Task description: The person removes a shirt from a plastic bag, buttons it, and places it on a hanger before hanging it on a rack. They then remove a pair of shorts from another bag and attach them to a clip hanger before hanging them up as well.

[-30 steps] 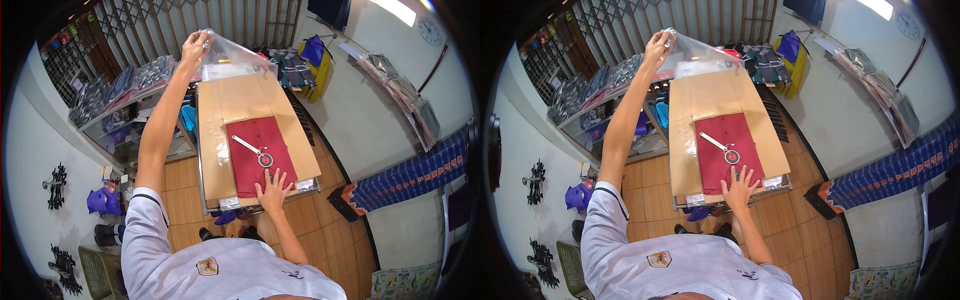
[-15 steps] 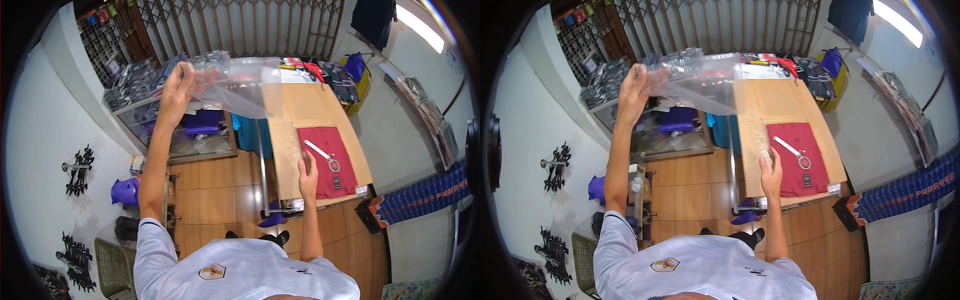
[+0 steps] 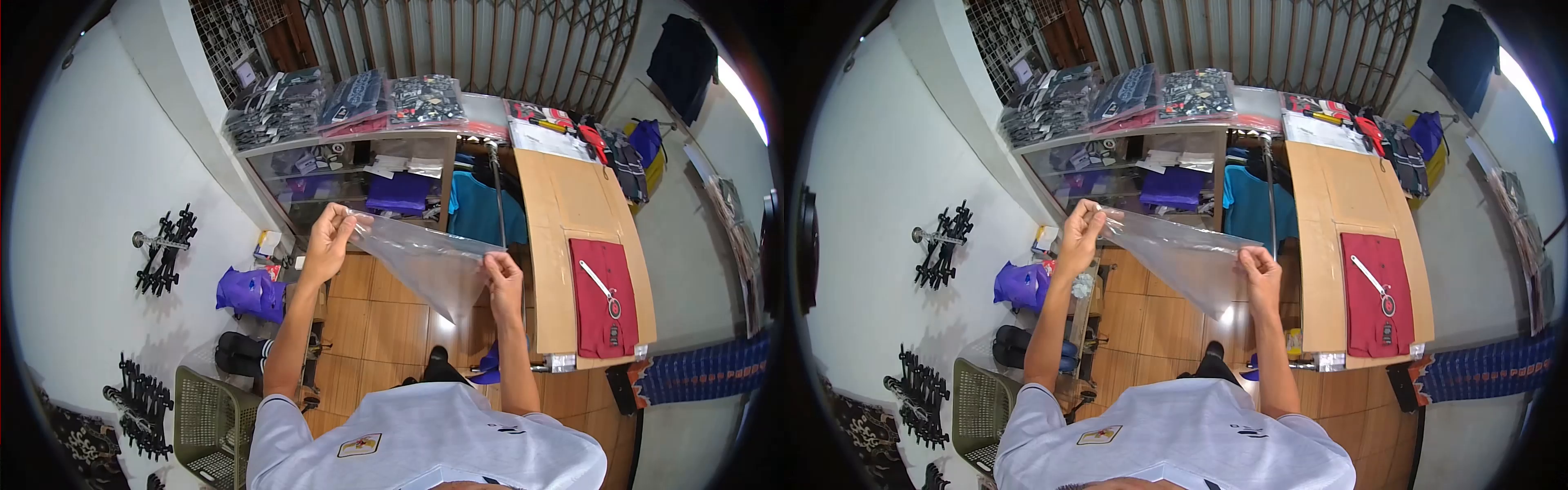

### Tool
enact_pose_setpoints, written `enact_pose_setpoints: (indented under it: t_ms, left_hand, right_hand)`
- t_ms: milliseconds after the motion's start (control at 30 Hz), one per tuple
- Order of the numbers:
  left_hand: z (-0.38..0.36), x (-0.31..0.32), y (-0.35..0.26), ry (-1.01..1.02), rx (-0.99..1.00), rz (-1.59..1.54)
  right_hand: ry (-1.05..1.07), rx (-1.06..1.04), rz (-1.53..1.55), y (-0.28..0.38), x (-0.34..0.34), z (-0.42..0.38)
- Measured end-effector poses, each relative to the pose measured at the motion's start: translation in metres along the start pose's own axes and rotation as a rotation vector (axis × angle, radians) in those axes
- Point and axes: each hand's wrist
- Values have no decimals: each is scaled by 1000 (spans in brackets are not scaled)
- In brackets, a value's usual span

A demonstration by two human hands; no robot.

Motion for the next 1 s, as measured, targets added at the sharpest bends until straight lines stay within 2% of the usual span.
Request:
enact_pose_setpoints:
  t_ms: [233, 300, 433, 733, 833, 867, 967, 1000]
  left_hand:
    - [64, -8, 60, -93, -137, 23]
    - [93, -9, 76, -83, -145, 4]
    - [159, -4, 101, -65, -129, -6]
    - [299, 25, 152, 54, -117, -91]
    - [349, 32, 174, 105, 29, 118]
    - [366, 34, 182, 126, 10, 136]
    - [420, 46, 196, 235, 21, -29]
    - [437, 48, 197, 279, -108, -126]
  right_hand:
    - [-101, -124, -294, 6, -14, 83]
    - [-130, -115, -171, 9, -17, 110]
    - [-184, -116, -174, 17, -31, 170]
    - [-338, -195, -279, 43, -72, 277]
    - [-407, -246, -360, 58, -77, 300]
    - [-428, -269, -392, 63, -79, 308]
    - [-504, -358, -485, 74, -85, 336]
    - [-532, -390, -508, 78, -86, 344]
Point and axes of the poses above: each hand's wrist, its own z-axis towards the middle knuckle, its own x-axis out of the palm, y = z × x, and after that the axes turned 5 degrees about y, right-handed
